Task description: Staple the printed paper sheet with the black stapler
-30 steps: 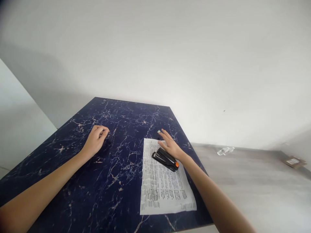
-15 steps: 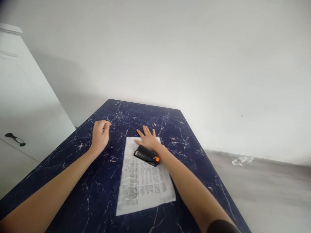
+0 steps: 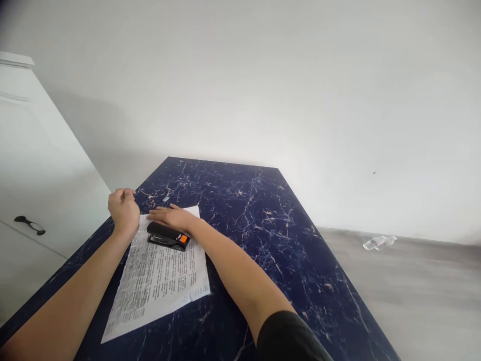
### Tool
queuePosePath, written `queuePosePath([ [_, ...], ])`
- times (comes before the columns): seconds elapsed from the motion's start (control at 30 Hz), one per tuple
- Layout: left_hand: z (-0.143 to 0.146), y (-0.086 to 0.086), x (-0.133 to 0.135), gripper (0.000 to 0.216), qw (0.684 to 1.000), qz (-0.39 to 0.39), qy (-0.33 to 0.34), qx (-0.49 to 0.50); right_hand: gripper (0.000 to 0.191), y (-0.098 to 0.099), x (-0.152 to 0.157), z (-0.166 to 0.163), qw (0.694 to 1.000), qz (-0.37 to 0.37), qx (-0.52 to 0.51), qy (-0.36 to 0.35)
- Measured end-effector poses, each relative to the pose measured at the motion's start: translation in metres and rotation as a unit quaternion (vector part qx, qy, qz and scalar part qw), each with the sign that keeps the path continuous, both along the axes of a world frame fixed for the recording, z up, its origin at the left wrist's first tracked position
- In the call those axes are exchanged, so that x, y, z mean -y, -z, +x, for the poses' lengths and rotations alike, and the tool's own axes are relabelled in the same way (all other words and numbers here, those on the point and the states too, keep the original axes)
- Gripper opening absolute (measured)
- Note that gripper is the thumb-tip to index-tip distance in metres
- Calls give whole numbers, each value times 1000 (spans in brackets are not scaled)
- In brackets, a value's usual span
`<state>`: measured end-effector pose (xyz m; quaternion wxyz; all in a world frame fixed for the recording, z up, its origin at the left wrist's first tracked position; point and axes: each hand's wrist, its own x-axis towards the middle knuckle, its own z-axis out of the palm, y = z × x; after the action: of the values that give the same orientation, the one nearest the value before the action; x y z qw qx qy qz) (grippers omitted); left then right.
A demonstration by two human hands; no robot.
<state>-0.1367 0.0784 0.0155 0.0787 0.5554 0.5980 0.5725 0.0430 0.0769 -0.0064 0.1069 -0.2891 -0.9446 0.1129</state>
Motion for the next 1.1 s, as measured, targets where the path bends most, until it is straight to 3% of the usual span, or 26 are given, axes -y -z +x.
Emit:
queuePosePath([
  [0.13,19,0,9,22,999,40,-1,-16,48,-1,17,27,998,-43,-13,-32],
  [0.33,46,2,22,28,977,12,176,-123,50,-3,48,102,998,-55,-26,22],
  [0.43,54,1,30,30,917,-31,345,-197,47,-9,60,125,995,-47,-72,51],
  [0.5,58,1,36,35,856,-65,457,-234,39,-16,71,133,980,-33,-146,131],
  [0.6,61,2,40,36,783,-108,546,-277,36,-29,101,145,945,-68,-227,226],
  [0.67,61,3,38,32,754,-126,567,-307,38,-37,128,155,954,-122,-213,173],
  [0.77,58,3,34,43,727,-164,577,-335,62,-38,163,167,972,-123,-149,136],
  [0.83,55,3,32,56,720,-186,580,-333,51,-33,174,171,974,-92,-120,166],
  [0.93,56,3,35,67,727,-186,584,-308,32,-21,170,175,961,-59,-148,228],
  [1.1,68,7,45,80,762,-186,554,-280,33,-12,149,181,937,-54,-211,272],
])
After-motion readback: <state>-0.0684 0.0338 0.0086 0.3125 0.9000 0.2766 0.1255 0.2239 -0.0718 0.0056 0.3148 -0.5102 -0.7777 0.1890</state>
